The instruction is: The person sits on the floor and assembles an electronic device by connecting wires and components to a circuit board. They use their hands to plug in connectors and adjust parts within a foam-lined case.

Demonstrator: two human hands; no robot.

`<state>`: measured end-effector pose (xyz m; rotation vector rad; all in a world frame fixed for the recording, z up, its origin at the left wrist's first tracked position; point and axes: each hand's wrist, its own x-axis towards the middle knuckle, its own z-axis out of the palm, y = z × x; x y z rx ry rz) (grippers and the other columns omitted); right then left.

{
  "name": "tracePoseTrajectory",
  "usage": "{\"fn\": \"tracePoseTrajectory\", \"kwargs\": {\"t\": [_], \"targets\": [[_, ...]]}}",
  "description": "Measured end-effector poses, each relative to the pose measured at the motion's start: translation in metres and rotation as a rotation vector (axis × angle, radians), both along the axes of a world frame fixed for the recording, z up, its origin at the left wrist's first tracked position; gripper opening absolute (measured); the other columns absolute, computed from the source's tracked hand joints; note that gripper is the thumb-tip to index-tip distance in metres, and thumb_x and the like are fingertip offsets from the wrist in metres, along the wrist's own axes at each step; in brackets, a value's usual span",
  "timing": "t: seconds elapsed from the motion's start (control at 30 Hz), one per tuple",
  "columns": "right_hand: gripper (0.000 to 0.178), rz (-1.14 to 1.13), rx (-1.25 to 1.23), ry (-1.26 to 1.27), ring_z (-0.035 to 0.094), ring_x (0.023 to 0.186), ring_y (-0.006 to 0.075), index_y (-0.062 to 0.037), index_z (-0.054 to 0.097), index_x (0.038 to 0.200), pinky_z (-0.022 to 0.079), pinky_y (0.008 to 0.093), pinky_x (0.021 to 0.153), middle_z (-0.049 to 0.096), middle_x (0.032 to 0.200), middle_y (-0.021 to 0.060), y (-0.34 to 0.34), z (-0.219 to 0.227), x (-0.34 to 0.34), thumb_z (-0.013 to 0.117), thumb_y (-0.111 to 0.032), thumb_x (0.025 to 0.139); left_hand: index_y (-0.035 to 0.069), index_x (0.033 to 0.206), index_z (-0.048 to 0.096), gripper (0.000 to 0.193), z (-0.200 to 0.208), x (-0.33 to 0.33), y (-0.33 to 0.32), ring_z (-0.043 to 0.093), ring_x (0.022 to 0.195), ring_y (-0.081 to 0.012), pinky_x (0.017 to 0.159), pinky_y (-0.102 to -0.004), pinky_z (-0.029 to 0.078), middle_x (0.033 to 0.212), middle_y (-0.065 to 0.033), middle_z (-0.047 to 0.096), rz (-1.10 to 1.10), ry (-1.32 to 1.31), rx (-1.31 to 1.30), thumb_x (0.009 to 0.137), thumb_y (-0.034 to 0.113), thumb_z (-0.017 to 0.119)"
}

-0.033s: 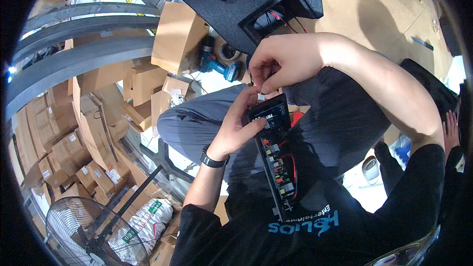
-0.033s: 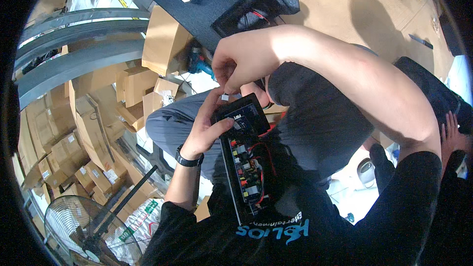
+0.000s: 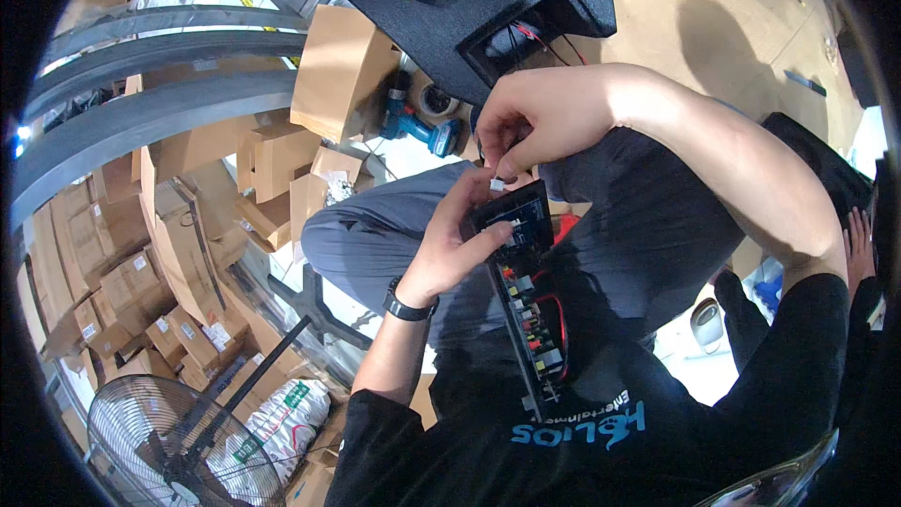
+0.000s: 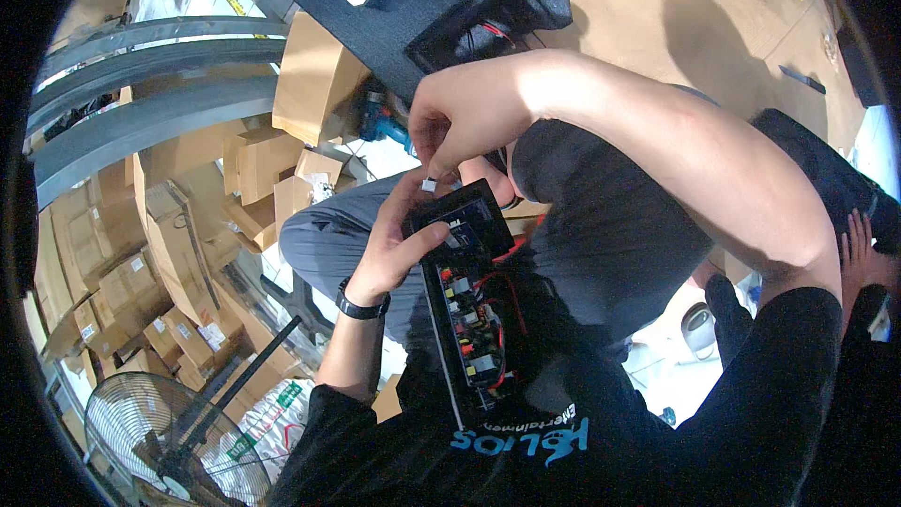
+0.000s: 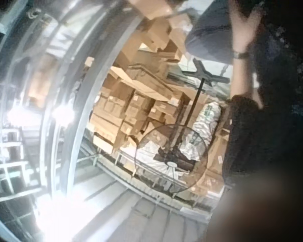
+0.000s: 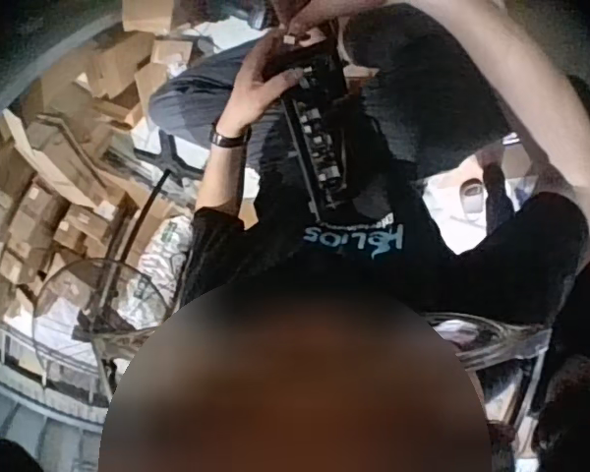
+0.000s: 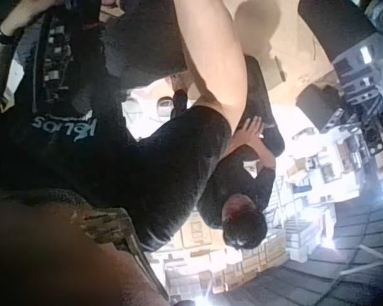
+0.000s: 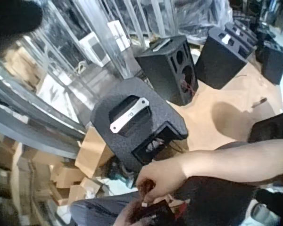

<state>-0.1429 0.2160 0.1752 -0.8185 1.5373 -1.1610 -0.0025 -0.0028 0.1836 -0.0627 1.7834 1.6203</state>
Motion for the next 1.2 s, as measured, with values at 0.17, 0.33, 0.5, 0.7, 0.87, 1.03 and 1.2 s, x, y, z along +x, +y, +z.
{"fn": "tracePoseTrajectory", "kwargs": {"t": [0.17,0.33,0.5,0.7,0.87,1.03,1.2], "targets": [[0.016,0.081,0.093,-0.12,0.069,0.078,0.0111,0.0016,0.074,0.096,0.055,0.0281,0.076,0.075,0.085,0.0057,-0.011,-0.006,-0.005,0.072,-0.013,0.09,0.001,0.129,0.058,0.033,-0.007,-0.002,0.001,0.061,0.105,-0.0121,0.094,-0.0286,0.046,0.114,-0.0082,0.069,0.077,0.06,0.027,0.105,0.022,0.059],[0.013,0.023,0.056,-0.154,0.069,0.074,0.0108,0.0021,0.074,0.092,0.056,0.0274,0.071,0.074,0.08,0.0063,-0.006,-0.001,-0.005,0.072,-0.01,0.089,-0.001,0.129,0.058,0.032,-0.011,0.0,0.003,0.061,0.102,-0.0105,0.094,-0.0263,0.046,0.112,-0.006,0.068,0.123,0.024,0.061,0.108,0.024,0.054],[0.013,-0.043,-0.008,-0.068,0.069,0.071,0.0117,0.0028,0.07,0.084,0.054,0.0275,0.066,0.074,0.078,0.0074,-0.006,-0.002,-0.002,0.075,-0.009,0.084,-0.001,0.125,0.058,0.03,-0.014,-0.005,0.007,0.062,0.104,-0.0114,0.095,-0.0267,0.046,0.116,-0.0066,0.066,0.144,0.047,0.061,0.11,0.025,0.052],[0.018,-0.043,0.0,0.163,0.069,0.068,0.015,0.003,0.071,0.081,0.052,0.0312,0.063,0.072,0.074,0.01,-0.01,-0.004,-0.004,0.079,-0.013,0.081,0.001,0.126,0.054,0.028,-0.012,-0.009,0.011,0.063,0.102,-0.0118,0.094,-0.0268,0.047,0.112,-0.0079,0.067,0.184,-0.034,0.07,0.112,0.024,0.048],[0.022,-0.059,0.009,0.411,0.071,0.07,0.0186,0.003,0.073,0.084,0.053,0.0337,0.065,0.073,0.075,0.0125,-0.008,0.005,-0.001,0.08,-0.017,0.083,0.002,0.132,0.047,0.03,-0.01,-0.008,0.015,0.062,0.097,-0.0088,0.088,-0.0242,0.047,0.103,-0.007,0.07,0.181,-0.025,0.052,0.111,0.024,0.051],[0.023,-0.083,-0.13,0.144,0.073,0.083,0.017,0.0014,0.076,0.106,0.057,0.0321,0.077,0.077,0.093,0.0131,-0.001,0.003,-0.009,0.076,-0.014,0.09,0.003,0.13,0.046,0.027,-0.014,-0.004,0.012,0.06,0.095,-0.0079,0.084,-0.0227,0.046,0.107,-0.0068,0.069,0.221,-0.015,0.085,0.109,0.019,0.053],[0.027,-0.235,-0.236,-0.013,0.069,0.085,0.014,-0.0002,0.072,0.12,0.056,0.0299,0.079,0.075,0.094,0.0065,0.0,-0.014,-0.018,0.066,-0.015,0.098,0.0,0.125,0.054,0.036,-0.029,0.006,-0.006,0.059,0.1,-0.0103,0.088,-0.0244,0.045,0.111,-0.0076,0.067,0.214,-0.027,0.177,0.103,0.027,0.061]]}}
